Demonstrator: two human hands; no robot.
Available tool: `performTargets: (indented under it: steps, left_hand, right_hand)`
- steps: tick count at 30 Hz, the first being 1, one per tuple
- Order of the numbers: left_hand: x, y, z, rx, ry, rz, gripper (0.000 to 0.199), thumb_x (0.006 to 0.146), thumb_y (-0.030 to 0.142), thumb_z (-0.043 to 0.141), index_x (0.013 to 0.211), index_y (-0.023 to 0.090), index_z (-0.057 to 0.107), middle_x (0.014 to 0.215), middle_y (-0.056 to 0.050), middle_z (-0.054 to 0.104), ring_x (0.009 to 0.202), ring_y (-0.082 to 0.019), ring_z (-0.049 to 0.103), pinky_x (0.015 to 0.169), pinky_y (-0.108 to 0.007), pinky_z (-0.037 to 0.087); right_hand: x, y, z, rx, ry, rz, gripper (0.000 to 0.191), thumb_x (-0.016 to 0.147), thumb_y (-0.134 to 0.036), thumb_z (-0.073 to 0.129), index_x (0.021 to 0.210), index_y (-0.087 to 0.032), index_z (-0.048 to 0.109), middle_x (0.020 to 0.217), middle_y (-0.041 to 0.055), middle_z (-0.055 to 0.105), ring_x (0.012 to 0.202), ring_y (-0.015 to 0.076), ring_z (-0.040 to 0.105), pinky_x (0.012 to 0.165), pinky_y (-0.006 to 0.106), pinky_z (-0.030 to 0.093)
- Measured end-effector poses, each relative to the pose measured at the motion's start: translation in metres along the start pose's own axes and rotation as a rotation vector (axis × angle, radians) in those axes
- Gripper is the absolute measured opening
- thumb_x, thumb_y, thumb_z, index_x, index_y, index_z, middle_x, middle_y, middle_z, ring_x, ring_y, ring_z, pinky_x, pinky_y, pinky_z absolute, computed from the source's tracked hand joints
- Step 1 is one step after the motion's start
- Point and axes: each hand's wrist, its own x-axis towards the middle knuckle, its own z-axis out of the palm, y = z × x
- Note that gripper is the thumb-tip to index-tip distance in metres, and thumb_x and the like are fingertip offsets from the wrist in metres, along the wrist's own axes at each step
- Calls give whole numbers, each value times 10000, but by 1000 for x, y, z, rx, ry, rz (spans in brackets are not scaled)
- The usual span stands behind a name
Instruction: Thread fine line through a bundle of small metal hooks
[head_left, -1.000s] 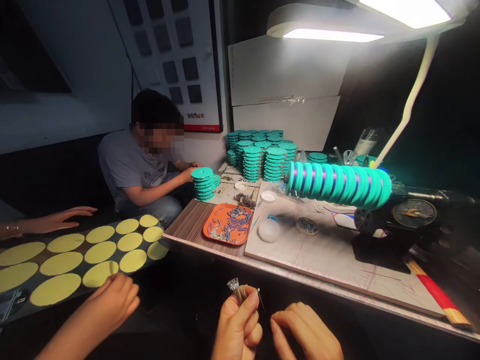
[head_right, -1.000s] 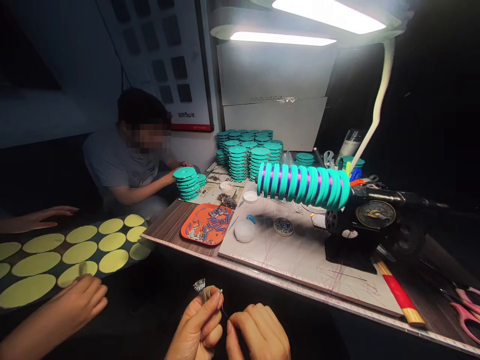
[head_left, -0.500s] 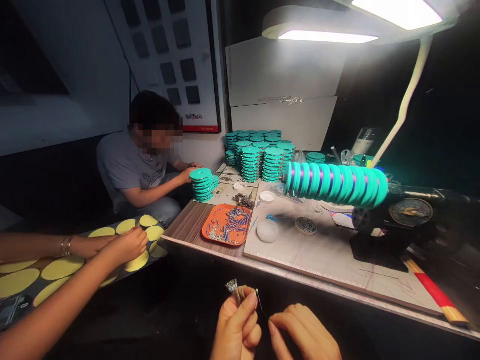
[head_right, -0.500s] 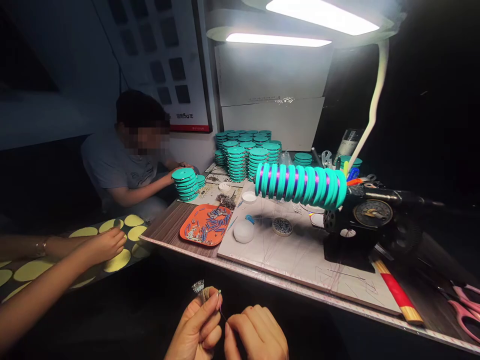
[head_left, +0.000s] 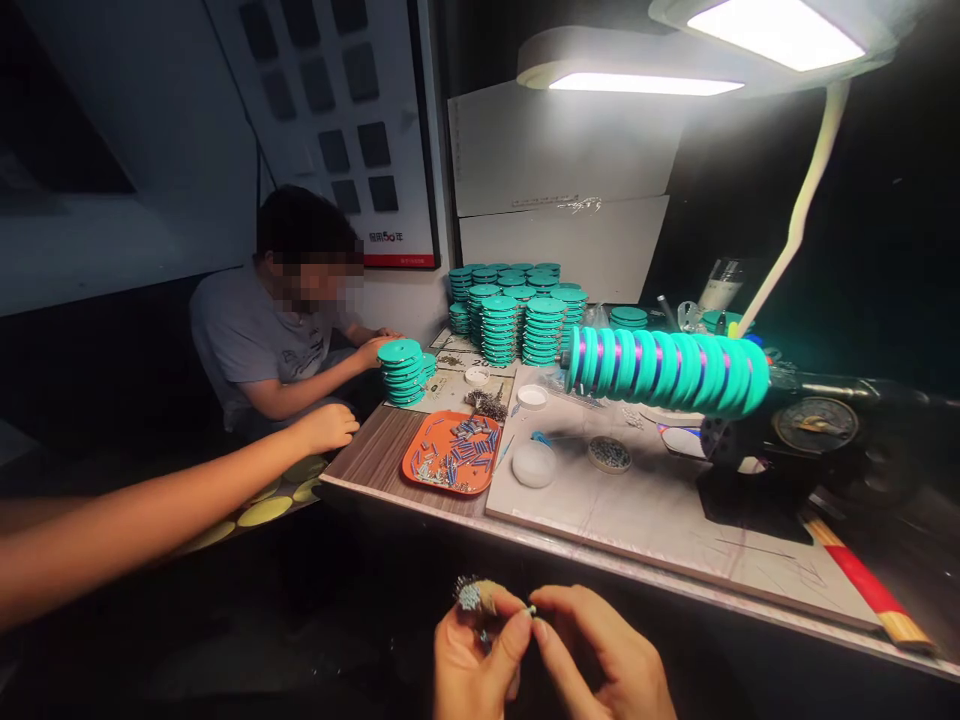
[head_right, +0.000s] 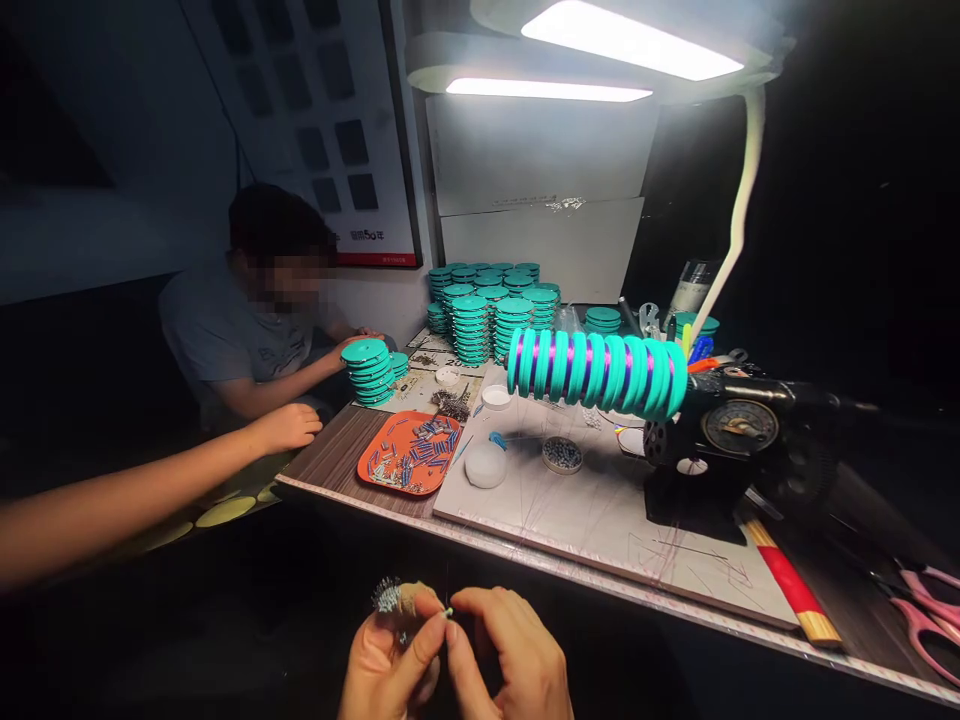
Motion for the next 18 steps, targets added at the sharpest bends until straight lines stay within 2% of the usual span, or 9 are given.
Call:
performTargets:
  steps: [1, 3, 6, 9, 11, 14, 18]
  left_hand:
    - [-1, 0, 1, 21, 13, 54, 331, 457, 382, 821, 560, 141, 620, 473, 37, 482, 420, -32, 391, 414, -136, 305]
    - [-1, 3, 1, 42, 18, 95, 309, 452, 370, 824, 588, 151, 653, 555, 12, 536, 486, -57, 440, 466, -151, 356]
    - [1, 12, 3, 75, -44, 59, 328, 480, 374, 809, 705, 166, 692, 586, 19, 525, 441, -34, 361, 421, -151, 302]
    - [5, 20, 6, 146, -96, 107, 295, 500, 369, 800, 549, 125, 641, 516, 10, 492, 488, -65, 405, 475, -166, 335]
    - [8, 24, 7, 153, -100, 99, 318, 529, 372, 785, 512, 119, 592, 465, 37, 420, 436, -45, 346, 419, -161, 265]
    - [10, 26, 6, 104, -83, 32, 316, 556, 377, 772, 589, 120, 590, 464, 79, 339, 378, 0, 193, 380, -166, 113]
    - [11, 24, 1, -10, -147, -112, 347, 609, 387, 738, 807, 133, 607, 482, 81, 374, 403, -4, 156, 390, -146, 121]
  right_hand:
    - [1, -1, 0, 37, -18, 35, 105, 848, -251, 481, 830, -205, 573, 660, -15, 566, 561, 91, 520, 523, 194, 400]
    - [2, -1, -1, 79, -54, 70, 115, 852, -252, 477, 790, -211, 565, 650, -22, 565, 557, 86, 525, 521, 186, 401]
    - [0, 1, -1, 54, -66, 24, 146, 856, -231, 460, 748, -203, 554, 634, -20, 558, 559, 91, 527, 526, 192, 399]
    - [-2, 4, 0, -13, -58, -51, 134, 848, -203, 445, 758, -196, 543, 617, -21, 542, 543, 90, 514, 512, 198, 391]
    - [-3, 7, 0, -54, -33, -88, 125, 836, -178, 429, 766, -192, 532, 620, -19, 535, 540, 89, 506, 512, 203, 389]
    - [-2, 8, -1, -107, 5, -166, 120, 828, -161, 430, 758, -189, 525, 610, -17, 519, 532, 95, 480, 504, 217, 370]
    - [-1, 6, -3, -136, 6, -195, 128, 848, -158, 445, 751, -184, 523, 595, -16, 498, 529, 96, 451, 503, 222, 350]
